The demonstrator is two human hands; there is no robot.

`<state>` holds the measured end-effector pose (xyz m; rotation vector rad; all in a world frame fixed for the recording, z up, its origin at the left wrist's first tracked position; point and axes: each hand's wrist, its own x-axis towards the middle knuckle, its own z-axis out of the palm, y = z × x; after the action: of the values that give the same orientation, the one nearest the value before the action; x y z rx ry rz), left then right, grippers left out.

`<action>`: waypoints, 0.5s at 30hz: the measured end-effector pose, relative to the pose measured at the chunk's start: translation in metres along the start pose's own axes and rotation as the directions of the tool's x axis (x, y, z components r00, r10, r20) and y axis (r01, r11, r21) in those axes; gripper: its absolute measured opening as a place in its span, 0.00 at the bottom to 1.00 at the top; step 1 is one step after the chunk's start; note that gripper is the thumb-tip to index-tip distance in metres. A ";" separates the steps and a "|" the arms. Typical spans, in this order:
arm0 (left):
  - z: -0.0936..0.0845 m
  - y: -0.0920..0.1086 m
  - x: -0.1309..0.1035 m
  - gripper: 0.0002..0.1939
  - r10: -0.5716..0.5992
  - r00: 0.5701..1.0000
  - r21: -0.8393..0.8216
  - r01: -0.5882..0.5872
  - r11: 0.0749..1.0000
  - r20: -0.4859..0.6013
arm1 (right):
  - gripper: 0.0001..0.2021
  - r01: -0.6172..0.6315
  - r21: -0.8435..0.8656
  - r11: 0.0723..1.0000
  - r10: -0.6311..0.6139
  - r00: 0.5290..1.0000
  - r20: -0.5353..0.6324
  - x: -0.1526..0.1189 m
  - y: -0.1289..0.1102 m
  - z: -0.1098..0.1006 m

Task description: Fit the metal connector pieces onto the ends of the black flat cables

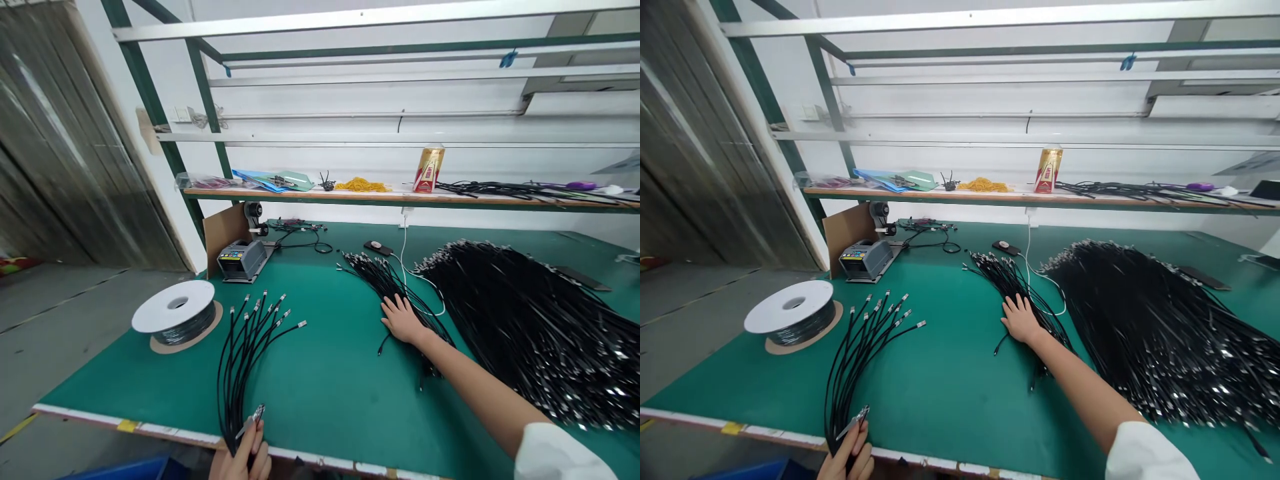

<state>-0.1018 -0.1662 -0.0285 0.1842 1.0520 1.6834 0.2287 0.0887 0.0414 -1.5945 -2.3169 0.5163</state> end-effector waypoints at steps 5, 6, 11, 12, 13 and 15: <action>0.038 -0.005 -0.014 0.20 -0.033 0.997 0.038 0.030 0.999 0.076 | 0.23 0.155 0.393 0.906 -0.205 0.975 0.089 -0.057 -0.077 0.021; 0.047 -0.008 -0.018 0.20 -0.033 0.996 0.048 0.029 0.998 0.086 | 0.23 0.163 0.490 0.856 -0.246 0.963 0.110 -0.073 -0.095 0.030; 0.083 -0.031 -0.042 0.19 -0.016 0.997 0.132 0.007 0.991 0.072 | 0.28 0.013 0.815 0.579 -0.192 0.974 0.121 -0.130 -0.165 0.078; 0.087 -0.035 -0.046 0.19 -0.017 0.998 0.154 0.009 0.988 0.057 | 0.28 -0.030 0.850 0.527 -0.149 0.981 0.127 -0.136 -0.173 0.087; 0.090 -0.040 -0.048 0.18 -0.022 0.999 0.178 0.014 0.984 0.043 | 0.28 -0.070 0.877 0.476 -0.099 0.986 0.132 -0.140 -0.178 0.095; 0.095 -0.047 -0.050 0.18 -0.044 0.999 0.231 0.037 0.972 0.027 | 0.28 -0.113 0.915 0.386 -0.005 0.992 0.125 -0.144 -0.181 0.105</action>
<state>0.0072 -0.1560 0.0137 0.3368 1.2189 1.5144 0.0833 -0.1194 0.0232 -1.0187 -1.4273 1.6042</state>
